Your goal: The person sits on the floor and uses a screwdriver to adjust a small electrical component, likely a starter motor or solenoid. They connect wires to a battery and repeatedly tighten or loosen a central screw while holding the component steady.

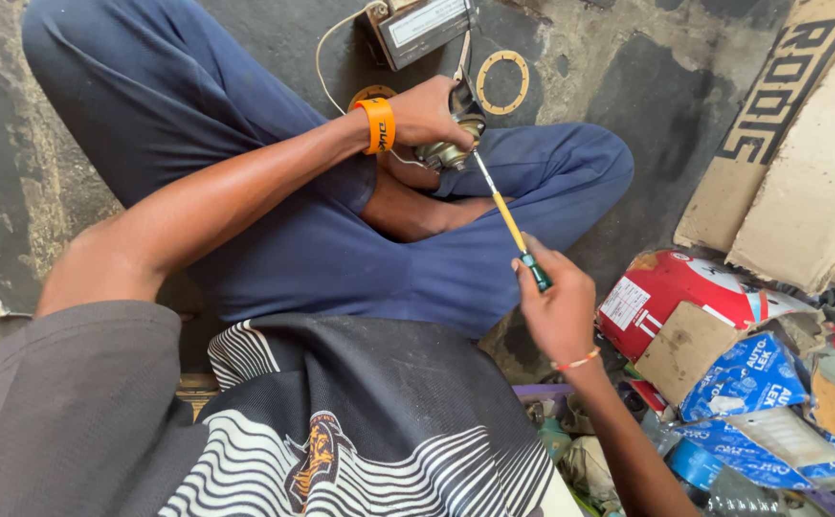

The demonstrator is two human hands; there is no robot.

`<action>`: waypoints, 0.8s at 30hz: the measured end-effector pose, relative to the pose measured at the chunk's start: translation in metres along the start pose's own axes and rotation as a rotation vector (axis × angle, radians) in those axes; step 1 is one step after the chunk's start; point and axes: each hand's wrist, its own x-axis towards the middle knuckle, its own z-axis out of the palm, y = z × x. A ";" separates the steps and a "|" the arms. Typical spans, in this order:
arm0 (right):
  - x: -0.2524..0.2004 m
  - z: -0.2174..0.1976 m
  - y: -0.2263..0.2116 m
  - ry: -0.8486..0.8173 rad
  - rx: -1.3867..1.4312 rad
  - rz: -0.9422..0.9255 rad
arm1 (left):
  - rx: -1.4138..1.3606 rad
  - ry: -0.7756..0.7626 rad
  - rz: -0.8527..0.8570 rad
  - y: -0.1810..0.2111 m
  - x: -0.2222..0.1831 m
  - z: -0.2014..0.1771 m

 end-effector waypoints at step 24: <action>0.102 0.079 0.024 -0.185 1.485 0.571 | -0.745 0.121 0.062 0.064 -0.024 -0.023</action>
